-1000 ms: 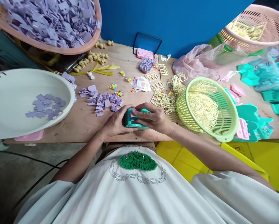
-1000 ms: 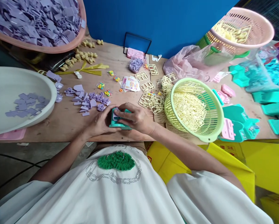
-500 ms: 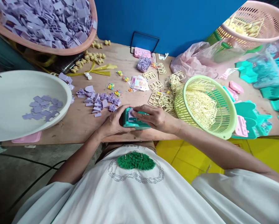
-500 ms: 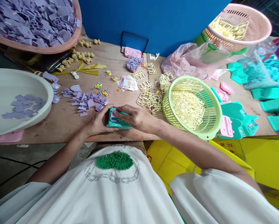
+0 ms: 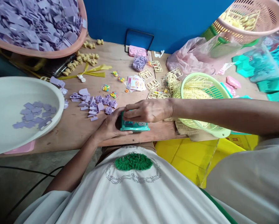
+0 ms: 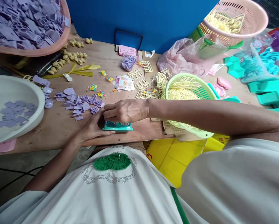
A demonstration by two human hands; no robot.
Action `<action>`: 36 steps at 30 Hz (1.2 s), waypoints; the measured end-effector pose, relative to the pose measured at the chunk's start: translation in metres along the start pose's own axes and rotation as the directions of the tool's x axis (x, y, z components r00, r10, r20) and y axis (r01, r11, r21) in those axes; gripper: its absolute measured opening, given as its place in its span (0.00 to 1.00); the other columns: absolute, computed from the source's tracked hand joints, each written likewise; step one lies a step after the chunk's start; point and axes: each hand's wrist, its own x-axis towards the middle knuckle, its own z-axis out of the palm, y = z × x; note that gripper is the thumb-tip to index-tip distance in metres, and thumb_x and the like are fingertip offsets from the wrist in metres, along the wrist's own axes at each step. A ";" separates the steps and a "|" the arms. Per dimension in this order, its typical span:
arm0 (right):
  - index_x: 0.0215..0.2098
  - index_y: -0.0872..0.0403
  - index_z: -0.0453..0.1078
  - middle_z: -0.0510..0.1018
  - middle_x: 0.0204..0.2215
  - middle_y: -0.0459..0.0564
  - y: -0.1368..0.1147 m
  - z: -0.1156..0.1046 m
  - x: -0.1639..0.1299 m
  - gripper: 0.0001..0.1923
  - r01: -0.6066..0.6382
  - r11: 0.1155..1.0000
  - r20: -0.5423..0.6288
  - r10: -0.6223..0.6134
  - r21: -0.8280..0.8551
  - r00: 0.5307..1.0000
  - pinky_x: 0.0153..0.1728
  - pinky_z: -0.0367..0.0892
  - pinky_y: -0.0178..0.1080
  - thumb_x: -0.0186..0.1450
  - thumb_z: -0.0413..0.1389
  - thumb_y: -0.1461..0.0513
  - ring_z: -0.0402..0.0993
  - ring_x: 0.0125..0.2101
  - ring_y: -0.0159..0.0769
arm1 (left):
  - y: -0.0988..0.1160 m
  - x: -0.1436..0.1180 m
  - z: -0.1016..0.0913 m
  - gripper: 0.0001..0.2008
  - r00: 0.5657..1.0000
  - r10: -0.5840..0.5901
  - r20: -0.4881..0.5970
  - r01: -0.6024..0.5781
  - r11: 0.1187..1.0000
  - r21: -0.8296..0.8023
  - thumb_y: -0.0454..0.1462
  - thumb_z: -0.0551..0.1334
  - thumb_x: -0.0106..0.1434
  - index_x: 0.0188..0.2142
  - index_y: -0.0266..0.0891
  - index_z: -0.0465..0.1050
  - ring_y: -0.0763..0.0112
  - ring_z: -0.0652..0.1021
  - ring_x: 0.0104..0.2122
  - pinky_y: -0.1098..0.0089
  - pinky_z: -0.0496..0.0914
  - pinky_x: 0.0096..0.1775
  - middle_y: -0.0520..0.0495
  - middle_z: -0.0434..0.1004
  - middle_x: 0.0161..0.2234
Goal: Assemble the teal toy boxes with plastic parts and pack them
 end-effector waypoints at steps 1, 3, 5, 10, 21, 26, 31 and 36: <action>0.53 0.63 0.76 0.79 0.50 0.60 0.001 -0.003 0.002 0.18 -0.008 1.000 0.035 0.008 0.005 0.999 0.57 0.74 0.42 0.81 0.44 0.68 0.74 0.57 0.43 | 0.000 0.000 0.000 0.40 1.000 -0.001 -0.001 0.001 1.000 -0.003 0.52 0.80 0.54 0.60 0.42 0.70 0.46 0.79 0.58 0.48 0.76 0.61 0.40 0.79 0.54; 0.52 0.61 0.76 0.78 0.50 0.58 0.004 -0.008 0.008 0.19 -0.004 1.000 0.108 0.001 0.023 0.994 0.56 0.75 0.41 0.80 0.42 0.69 0.74 0.56 0.42 | 0.000 0.001 0.002 0.38 1.000 -0.010 0.002 0.010 1.000 -0.004 0.53 0.80 0.53 0.57 0.41 0.73 0.45 0.80 0.55 0.47 0.77 0.59 0.40 0.80 0.52; 0.50 0.59 0.77 0.78 0.49 0.58 0.010 -0.012 0.012 0.20 0.036 0.999 0.142 -0.041 0.037 0.989 0.57 0.75 0.41 0.80 0.42 0.70 0.74 0.58 0.41 | 0.000 0.001 0.003 0.39 1.000 -0.028 0.002 0.028 1.000 0.002 0.53 0.80 0.52 0.57 0.41 0.73 0.44 0.80 0.55 0.46 0.78 0.58 0.38 0.80 0.55; 0.45 0.62 0.77 0.79 0.48 0.61 0.013 -0.009 0.009 0.18 0.110 0.993 0.080 -0.113 0.035 0.990 0.54 0.76 0.41 0.80 0.44 0.68 0.76 0.55 0.44 | 0.002 0.003 0.001 0.42 1.000 -0.010 0.009 0.010 1.000 -0.029 0.51 0.81 0.53 0.62 0.42 0.70 0.44 0.78 0.62 0.47 0.74 0.64 0.37 0.77 0.61; 0.47 0.61 0.77 0.79 0.47 0.59 0.002 -0.021 0.010 0.18 0.012 1.000 0.143 -0.013 0.007 0.990 0.49 0.78 0.43 0.80 0.44 0.70 0.77 0.49 0.41 | -0.003 0.001 0.001 0.43 1.000 -0.004 0.009 0.004 1.000 -0.027 0.49 0.81 0.53 0.63 0.43 0.67 0.45 0.77 0.63 0.48 0.72 0.65 0.37 0.76 0.62; 0.49 0.62 0.77 0.80 0.47 0.59 0.004 -0.009 -0.004 0.18 0.000 1.000 0.113 0.001 -0.004 0.994 0.50 0.78 0.44 0.80 0.44 0.69 0.76 0.50 0.42 | 0.001 0.001 -0.001 0.44 0.999 -0.011 0.031 0.012 0.999 -0.044 0.47 0.80 0.54 0.65 0.43 0.65 0.46 0.78 0.61 0.51 0.74 0.63 0.38 0.76 0.63; 0.50 0.58 0.78 0.80 0.50 0.58 -0.002 -0.008 -0.005 0.17 -0.053 0.994 0.148 0.037 0.101 0.988 0.56 0.78 0.47 0.79 0.46 0.70 0.76 0.56 0.42 | 0.002 0.001 -0.001 0.44 1.000 -0.005 0.025 0.005 1.000 -0.022 0.49 0.80 0.54 0.66 0.43 0.65 0.47 0.78 0.62 0.52 0.73 0.64 0.38 0.76 0.63; 0.48 0.55 0.79 0.80 0.52 0.56 0.002 -0.016 0.004 0.19 -0.072 0.979 0.234 0.026 0.193 0.972 0.60 0.77 0.48 0.79 0.45 0.69 0.74 0.60 0.41 | -0.001 0.002 -0.001 0.45 0.999 0.020 0.025 -0.020 0.999 -0.030 0.51 0.80 0.54 0.66 0.42 0.66 0.46 0.77 0.63 0.50 0.72 0.65 0.37 0.77 0.62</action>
